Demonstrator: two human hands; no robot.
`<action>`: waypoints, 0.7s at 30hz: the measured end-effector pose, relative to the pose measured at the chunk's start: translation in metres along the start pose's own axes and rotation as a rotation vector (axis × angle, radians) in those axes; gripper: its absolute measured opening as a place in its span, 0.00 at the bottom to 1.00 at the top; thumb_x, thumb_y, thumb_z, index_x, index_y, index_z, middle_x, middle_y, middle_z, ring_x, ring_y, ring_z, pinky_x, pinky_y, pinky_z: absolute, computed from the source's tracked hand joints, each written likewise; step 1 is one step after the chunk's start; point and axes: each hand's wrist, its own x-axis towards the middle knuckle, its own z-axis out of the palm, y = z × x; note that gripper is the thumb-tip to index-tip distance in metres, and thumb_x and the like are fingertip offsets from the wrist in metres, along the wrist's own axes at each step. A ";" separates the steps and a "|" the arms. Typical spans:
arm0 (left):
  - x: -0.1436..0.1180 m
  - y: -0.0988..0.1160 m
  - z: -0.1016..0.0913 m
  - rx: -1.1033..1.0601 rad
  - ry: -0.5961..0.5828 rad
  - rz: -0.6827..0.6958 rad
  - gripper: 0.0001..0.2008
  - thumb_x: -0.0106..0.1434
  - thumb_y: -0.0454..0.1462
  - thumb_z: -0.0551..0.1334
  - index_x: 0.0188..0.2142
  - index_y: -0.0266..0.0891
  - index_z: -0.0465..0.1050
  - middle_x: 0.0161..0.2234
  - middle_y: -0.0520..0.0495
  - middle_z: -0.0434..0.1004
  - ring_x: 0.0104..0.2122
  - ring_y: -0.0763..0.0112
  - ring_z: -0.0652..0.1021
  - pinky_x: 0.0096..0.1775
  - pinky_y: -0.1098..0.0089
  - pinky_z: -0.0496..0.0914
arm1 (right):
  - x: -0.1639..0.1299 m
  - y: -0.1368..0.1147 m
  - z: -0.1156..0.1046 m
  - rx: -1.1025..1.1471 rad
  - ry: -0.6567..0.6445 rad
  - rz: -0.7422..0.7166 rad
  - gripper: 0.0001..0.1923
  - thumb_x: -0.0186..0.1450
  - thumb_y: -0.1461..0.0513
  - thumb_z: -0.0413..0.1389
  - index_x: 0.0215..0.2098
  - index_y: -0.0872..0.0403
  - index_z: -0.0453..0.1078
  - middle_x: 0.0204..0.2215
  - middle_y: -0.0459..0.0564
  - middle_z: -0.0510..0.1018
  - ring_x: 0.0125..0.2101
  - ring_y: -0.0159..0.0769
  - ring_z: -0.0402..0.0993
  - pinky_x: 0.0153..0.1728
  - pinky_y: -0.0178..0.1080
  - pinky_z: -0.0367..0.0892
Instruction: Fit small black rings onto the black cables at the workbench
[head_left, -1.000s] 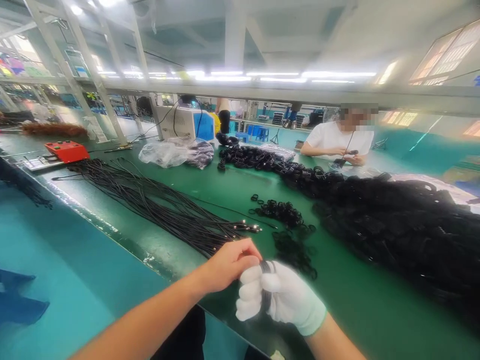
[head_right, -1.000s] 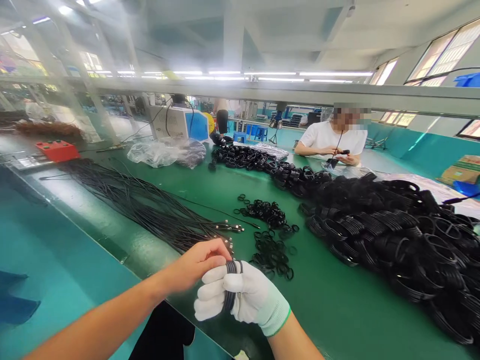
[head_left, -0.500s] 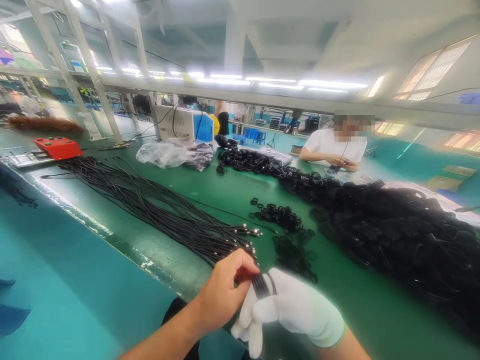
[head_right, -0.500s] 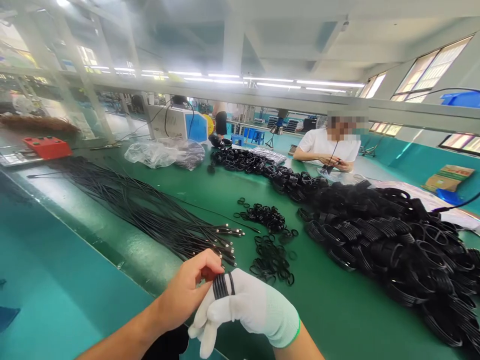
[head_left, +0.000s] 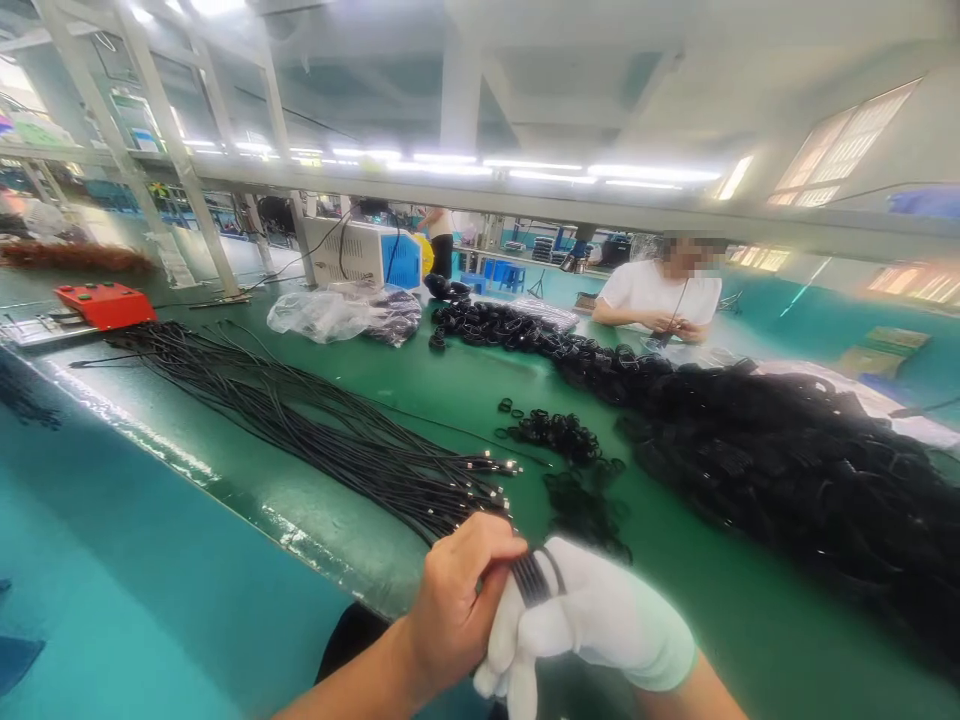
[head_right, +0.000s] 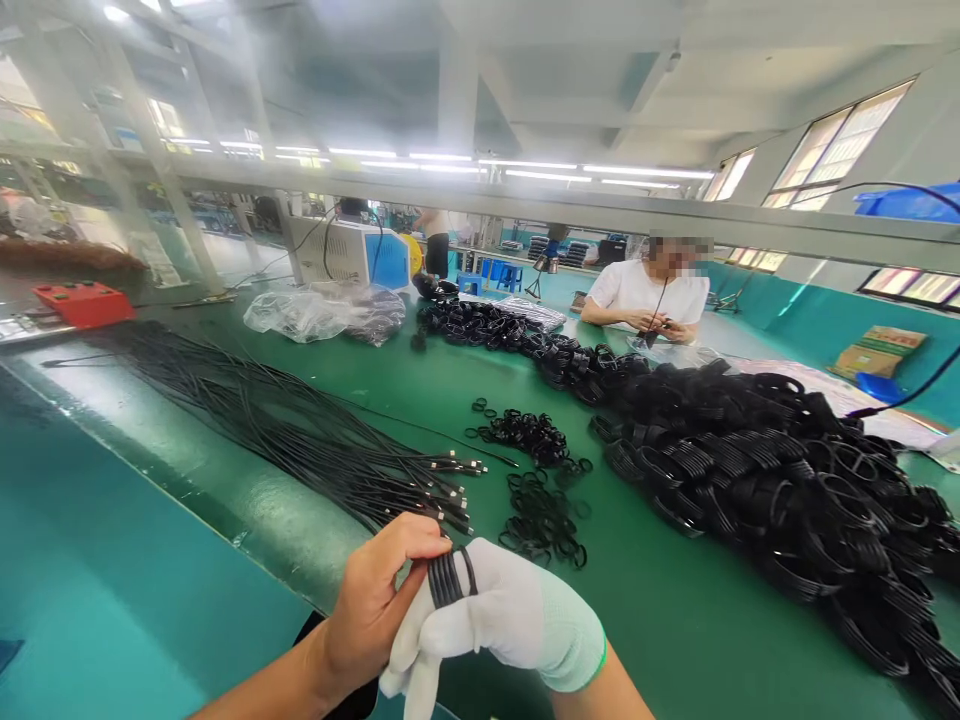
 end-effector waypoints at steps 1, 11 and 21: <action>0.002 0.001 -0.001 0.007 -0.028 -0.023 0.12 0.62 0.27 0.52 0.42 0.40 0.67 0.35 0.48 0.70 0.35 0.73 0.72 0.37 0.73 0.68 | -0.001 -0.001 0.000 -0.012 0.006 0.003 0.12 0.56 0.59 0.56 0.26 0.62 0.75 0.22 0.52 0.78 0.23 0.34 0.74 0.35 0.37 0.68; 0.026 0.006 -0.007 0.014 -0.222 0.081 0.12 0.63 0.29 0.52 0.40 0.35 0.73 0.35 0.42 0.75 0.35 0.71 0.75 0.39 0.73 0.71 | -0.009 -0.011 0.010 -0.205 0.110 0.048 0.18 0.58 0.54 0.56 0.27 0.63 0.76 0.22 0.54 0.78 0.25 0.35 0.74 0.30 0.36 0.69; 0.037 0.012 -0.013 0.028 -0.327 0.076 0.13 0.62 0.29 0.50 0.39 0.37 0.73 0.35 0.43 0.75 0.36 0.71 0.75 0.38 0.72 0.71 | -0.039 -0.022 0.024 -0.435 0.411 0.045 0.30 0.63 0.43 0.44 0.41 0.59 0.74 0.32 0.57 0.79 0.38 0.48 0.74 0.41 0.48 0.67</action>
